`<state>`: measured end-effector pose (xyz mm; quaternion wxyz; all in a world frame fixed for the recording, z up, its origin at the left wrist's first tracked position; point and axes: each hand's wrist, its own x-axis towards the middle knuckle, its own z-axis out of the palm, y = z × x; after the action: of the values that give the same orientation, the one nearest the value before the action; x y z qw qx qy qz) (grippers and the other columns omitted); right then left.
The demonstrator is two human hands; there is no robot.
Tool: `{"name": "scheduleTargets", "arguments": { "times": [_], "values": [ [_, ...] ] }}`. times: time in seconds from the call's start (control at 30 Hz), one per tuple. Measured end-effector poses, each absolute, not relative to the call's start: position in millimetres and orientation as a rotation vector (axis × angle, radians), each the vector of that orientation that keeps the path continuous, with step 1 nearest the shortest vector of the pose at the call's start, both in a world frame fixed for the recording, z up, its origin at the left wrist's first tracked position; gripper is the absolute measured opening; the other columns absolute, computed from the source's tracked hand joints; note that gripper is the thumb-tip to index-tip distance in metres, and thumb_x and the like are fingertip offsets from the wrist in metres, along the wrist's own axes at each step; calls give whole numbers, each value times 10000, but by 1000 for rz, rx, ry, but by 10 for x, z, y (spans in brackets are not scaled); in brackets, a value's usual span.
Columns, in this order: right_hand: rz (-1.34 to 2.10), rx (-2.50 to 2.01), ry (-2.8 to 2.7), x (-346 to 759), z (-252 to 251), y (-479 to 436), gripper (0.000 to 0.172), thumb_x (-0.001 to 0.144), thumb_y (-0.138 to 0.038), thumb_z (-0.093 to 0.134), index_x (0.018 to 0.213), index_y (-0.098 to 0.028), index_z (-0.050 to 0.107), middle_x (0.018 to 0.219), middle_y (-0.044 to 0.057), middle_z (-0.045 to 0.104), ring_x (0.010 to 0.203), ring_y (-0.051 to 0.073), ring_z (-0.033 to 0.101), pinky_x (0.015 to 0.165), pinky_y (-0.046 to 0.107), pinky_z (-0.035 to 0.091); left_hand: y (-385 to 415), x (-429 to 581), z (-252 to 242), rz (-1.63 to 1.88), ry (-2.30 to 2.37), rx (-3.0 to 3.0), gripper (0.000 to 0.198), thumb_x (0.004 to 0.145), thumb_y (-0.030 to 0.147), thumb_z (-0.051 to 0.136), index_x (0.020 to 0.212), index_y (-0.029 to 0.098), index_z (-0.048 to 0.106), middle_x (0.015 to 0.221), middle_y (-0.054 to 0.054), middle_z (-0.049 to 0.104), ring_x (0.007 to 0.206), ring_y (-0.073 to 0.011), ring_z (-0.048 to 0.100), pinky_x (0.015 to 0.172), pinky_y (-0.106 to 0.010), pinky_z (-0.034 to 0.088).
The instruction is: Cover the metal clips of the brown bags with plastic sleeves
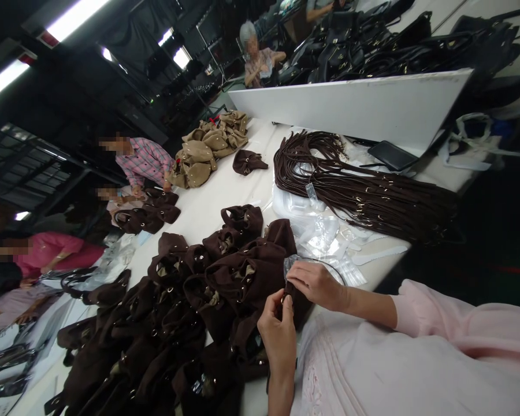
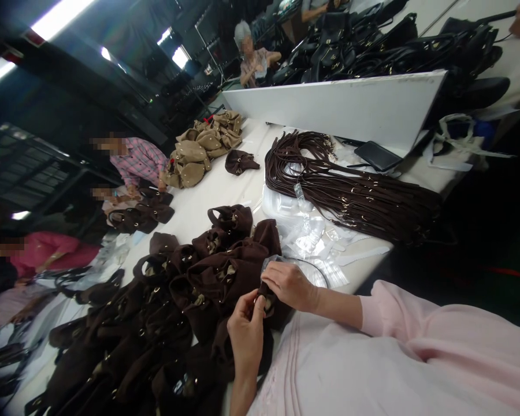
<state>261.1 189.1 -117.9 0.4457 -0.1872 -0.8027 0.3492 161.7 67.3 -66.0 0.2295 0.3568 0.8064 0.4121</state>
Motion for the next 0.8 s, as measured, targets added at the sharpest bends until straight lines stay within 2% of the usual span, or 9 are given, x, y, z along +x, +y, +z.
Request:
{"name": "scheduleTargets", "arguments": {
  "times": [0.1, 0.27, 0.4, 0.53, 0.6, 0.7, 0.8],
  "values": [
    [841, -406, -1956, 2596, -1154, 1830, 164, 980, -133, 450, 914, -161, 597, 850, 57, 608, 799, 164, 573, 730, 310, 502, 701, 1655, -715, 1134, 2327, 1328, 226, 897, 325, 563, 986, 164, 693, 921, -69, 710, 815, -168, 660, 766, -277, 516],
    [837, -389, -1950, 2601, -1090, 1814, 163, 977, -105, 415, 890, -158, 542, 827, 53, 559, 784, 166, 528, 712, 314, 478, 714, 1716, -817, 1109, 2406, 1614, 275, 944, 286, 481, 1013, 120, 690, 902, -97, 702, 838, -184, 658, 788, -306, 512],
    [846, -410, -1934, 2597, -1095, 1815, 161, 973, -93, 402, 875, -162, 508, 818, 48, 536, 769, 164, 507, 687, 311, 452, 769, 1730, -818, 1275, 2322, 1214, 271, 883, 364, 583, 979, 136, 693, 879, -88, 697, 784, -175, 638, 744, -300, 504],
    [857, -402, -1886, 2565, -1145, 1783, 157, 975, -89, 401, 881, -170, 498, 804, 40, 523, 754, 159, 496, 670, 302, 431, 853, 1705, -878, 1572, 1914, 412, 400, 722, 411, 761, 957, 102, 666, 703, -32, 637, 563, -86, 509, 545, -208, 418],
    [876, -388, -1853, 2551, -1175, 1762, 153, 975, -87, 405, 892, -173, 500, 804, 36, 521, 753, 156, 496, 666, 294, 427, 874, 1694, -939, 1698, 1728, 183, 458, 649, 380, 818, 962, 91, 650, 696, -18, 628, 550, -62, 484, 535, -181, 389],
    [913, -406, -1809, 2540, -1212, 1727, 146, 973, -86, 421, 890, -178, 498, 803, 31, 523, 749, 152, 497, 664, 286, 423, 870, 1690, -1004, 1729, 1747, 173, 487, 656, 402, 810, 997, 98, 642, 752, -35, 648, 583, -74, 509, 577, -200, 425],
    [937, -435, -1801, 2518, -1241, 1707, 152, 971, -89, 419, 875, -180, 495, 806, 31, 526, 748, 152, 498, 671, 286, 423, 856, 1687, -997, 1541, 2100, 609, 372, 764, 424, 709, 981, 125, 667, 838, -80, 678, 703, -149, 597, 687, -280, 488]
  ]
}}
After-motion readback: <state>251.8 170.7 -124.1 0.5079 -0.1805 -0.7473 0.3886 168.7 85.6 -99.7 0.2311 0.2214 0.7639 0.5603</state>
